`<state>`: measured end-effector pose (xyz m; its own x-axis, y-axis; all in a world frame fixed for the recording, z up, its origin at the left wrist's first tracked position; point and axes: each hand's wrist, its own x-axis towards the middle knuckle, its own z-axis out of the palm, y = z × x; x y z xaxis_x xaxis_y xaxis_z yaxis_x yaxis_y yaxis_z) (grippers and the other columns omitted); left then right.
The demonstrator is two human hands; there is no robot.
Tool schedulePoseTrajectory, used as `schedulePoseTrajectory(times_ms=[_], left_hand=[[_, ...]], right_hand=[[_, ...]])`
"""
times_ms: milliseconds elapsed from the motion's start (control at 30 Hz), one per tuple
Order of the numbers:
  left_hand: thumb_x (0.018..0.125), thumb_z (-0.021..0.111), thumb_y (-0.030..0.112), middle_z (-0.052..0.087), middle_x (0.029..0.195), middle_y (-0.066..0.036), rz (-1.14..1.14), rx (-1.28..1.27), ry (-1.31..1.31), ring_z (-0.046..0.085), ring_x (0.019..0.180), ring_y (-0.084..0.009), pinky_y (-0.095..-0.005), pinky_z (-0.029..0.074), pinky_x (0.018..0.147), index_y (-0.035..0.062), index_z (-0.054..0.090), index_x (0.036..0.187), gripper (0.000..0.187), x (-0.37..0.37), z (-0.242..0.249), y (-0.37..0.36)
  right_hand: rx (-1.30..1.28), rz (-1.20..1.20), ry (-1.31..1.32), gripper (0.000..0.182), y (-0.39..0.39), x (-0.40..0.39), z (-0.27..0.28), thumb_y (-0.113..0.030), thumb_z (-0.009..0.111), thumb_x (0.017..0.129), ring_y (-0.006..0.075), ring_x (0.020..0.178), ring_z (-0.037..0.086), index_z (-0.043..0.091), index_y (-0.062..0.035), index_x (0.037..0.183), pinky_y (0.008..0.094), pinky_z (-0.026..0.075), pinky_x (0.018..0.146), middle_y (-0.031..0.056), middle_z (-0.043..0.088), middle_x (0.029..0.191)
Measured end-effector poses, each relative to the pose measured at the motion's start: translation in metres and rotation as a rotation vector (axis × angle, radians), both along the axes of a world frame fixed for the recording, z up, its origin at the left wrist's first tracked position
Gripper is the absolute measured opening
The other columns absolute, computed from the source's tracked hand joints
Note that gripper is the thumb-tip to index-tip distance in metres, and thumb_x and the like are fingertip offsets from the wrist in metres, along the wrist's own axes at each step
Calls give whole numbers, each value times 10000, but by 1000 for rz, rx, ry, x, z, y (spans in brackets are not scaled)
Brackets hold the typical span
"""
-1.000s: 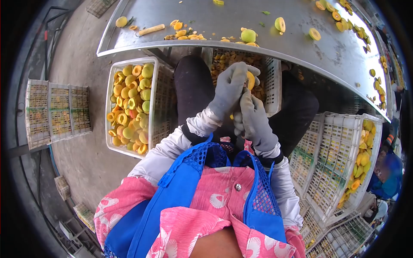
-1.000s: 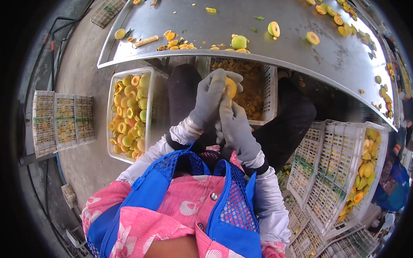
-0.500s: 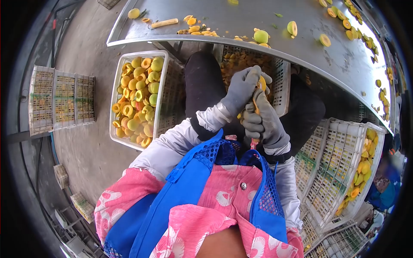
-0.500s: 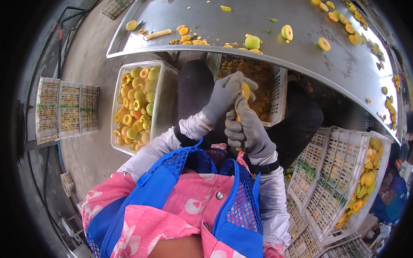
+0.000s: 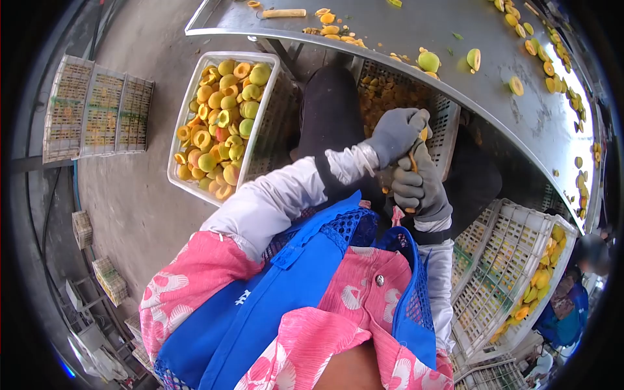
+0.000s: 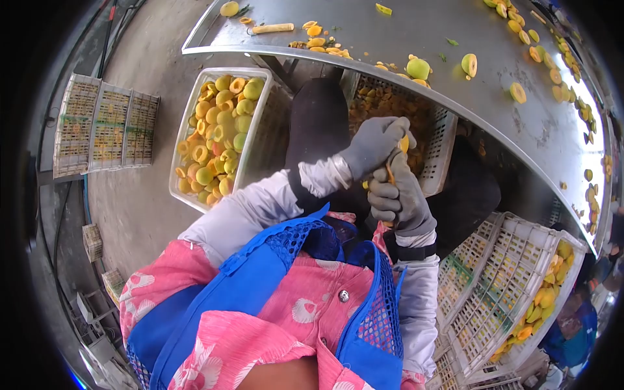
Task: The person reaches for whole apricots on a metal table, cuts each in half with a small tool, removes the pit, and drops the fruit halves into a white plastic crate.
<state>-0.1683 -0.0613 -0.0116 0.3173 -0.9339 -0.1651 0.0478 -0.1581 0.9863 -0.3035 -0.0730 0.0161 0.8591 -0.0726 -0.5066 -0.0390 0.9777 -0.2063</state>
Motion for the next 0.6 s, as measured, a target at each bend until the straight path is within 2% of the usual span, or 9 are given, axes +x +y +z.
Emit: schedulePoseTrajectory(times_ms=[33,133,167,233,367,400,433,500,600], left_hand=[[990,443,320,636,715,-86,1,1,11,589,618,-145,-285,494,630,-11,678,824,439,3,-2,-1],[1002,404,388,650,754,-117,-227,16,459,614,677,-180,-323,519,665,-10,674,882,496,13,-4,-12],[1002,404,388,650,754,-117,-226,13,456,614,677,-180,-323,519,665,-10,674,882,496,12,-6,-14],[1010,347,439,665,811,-141,154,124,903,631,717,-208,-354,534,683,-12,663,948,554,5,-19,-17],[1010,312,502,679,871,-140,320,57,799,641,773,-206,-355,532,675,8,656,1047,603,17,-30,-8],[1007,315,521,691,907,-120,292,-48,603,649,802,-178,-331,525,662,33,661,1079,603,28,-22,9],[1007,315,521,691,907,-120,322,-61,596,649,802,-178,-331,525,662,33,661,1079,603,42,-19,20],[1008,328,516,699,932,-95,406,-15,519,653,822,-146,-306,516,637,50,669,1086,582,78,-15,45],[1012,385,460,697,965,-70,657,59,503,648,826,-135,-291,510,614,67,629,1161,486,139,-35,104]], right_hand=[[81,12,-161,504,-1,-1,-5,-609,316,984,19,350,151,450,-148,829,187,119,307,-97,216,525],[133,-55,-256,498,0,4,-16,-596,309,991,14,338,149,449,-147,828,174,128,284,-93,244,529],[187,-95,-342,491,-1,8,-20,-588,312,995,14,339,157,449,-146,831,172,138,281,-91,256,531],[151,-112,-388,468,-3,14,-20,-564,324,1004,17,343,186,447,-144,841,173,162,280,-87,278,536],[37,-159,-313,466,-15,9,-35,-562,362,998,42,358,242,462,-141,824,195,245,304,-74,314,544],[-215,-181,84,481,-15,7,-42,-584,385,981,45,381,292,467,-134,834,214,294,334,-66,322,547],[-474,-194,470,499,-15,7,-49,-606,408,964,48,403,342,472,-127,844,233,344,365,-58,330,550],[-688,-106,849,520,-9,6,-68,-640,463,927,56,442,360,487,-125,863,260,370,415,-59,356,580],[-619,-96,619,528,-9,-6,-87,-642,473,923,71,453,363,510,-116,902,260,366,425,-57,391,608]])
